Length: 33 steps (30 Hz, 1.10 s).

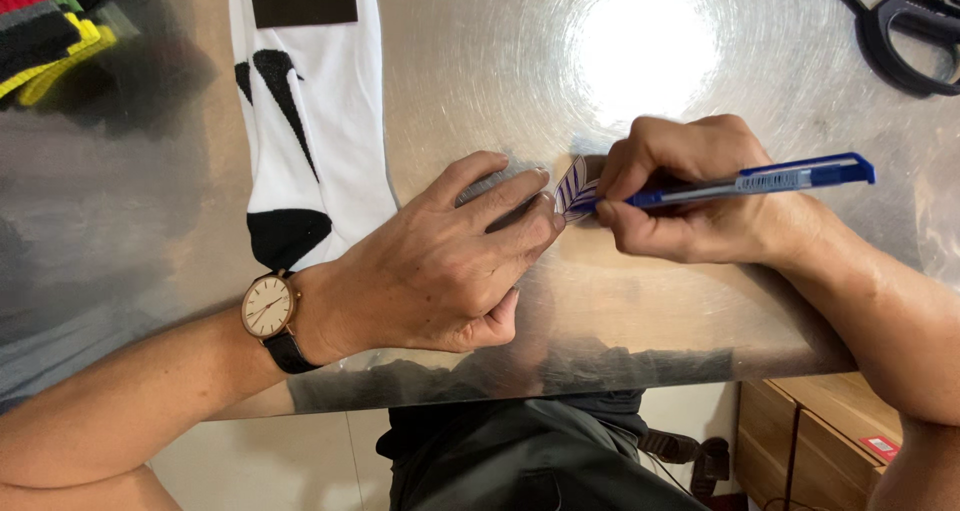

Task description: The person folds a small white paper, trims it with scissors, and then uses a blue pen to draw a leaf-like pattern on the trimmed piece. The person handles the paper and tools directly on a metal table.

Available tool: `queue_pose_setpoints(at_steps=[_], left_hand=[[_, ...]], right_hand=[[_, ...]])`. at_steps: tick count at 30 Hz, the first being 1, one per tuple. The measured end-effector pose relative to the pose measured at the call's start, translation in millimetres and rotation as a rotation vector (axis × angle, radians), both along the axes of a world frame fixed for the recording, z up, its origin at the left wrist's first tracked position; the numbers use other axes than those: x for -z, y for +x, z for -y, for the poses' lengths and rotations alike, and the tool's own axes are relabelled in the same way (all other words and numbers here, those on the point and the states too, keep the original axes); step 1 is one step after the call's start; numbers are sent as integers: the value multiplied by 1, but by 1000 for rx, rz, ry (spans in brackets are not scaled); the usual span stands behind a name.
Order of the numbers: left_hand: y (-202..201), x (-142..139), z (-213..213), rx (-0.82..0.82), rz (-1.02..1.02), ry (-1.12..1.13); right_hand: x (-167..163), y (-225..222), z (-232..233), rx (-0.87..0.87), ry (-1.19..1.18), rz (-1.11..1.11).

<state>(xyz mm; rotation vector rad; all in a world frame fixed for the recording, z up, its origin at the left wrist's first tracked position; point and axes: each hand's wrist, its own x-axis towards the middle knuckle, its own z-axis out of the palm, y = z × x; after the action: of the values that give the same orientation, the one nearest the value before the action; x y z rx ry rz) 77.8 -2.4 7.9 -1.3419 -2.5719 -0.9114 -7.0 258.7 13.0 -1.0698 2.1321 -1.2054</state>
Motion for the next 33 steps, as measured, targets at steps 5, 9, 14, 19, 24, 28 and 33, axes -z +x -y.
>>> queue_pose_setpoints(at_steps=[5, 9, 14, 19, 24, 28, 33], left_hand=[[0, 0, -1, -8, -9, -1], [1, 0, -1, -16, -36, -10], [0, -2, -1, -20, -36, -35], [0, -5, -2, -6, 8, -73], [0, -7, 0, -23, -58, -48], [1, -5, -1, -19, -10, -44], [2, -1, 1, -10, -41, -49]], right_hand=[[5, 2, -4, 29, -15, 1], [12, -6, -8, -22, -119, 24], [10, -3, -12, 99, -220, 107], [6, 6, -10, 81, -91, 61], [8, 5, -7, 133, -156, 35], [9, 6, -7, 144, -186, 78], [6, 8, -3, 57, -64, -7]])
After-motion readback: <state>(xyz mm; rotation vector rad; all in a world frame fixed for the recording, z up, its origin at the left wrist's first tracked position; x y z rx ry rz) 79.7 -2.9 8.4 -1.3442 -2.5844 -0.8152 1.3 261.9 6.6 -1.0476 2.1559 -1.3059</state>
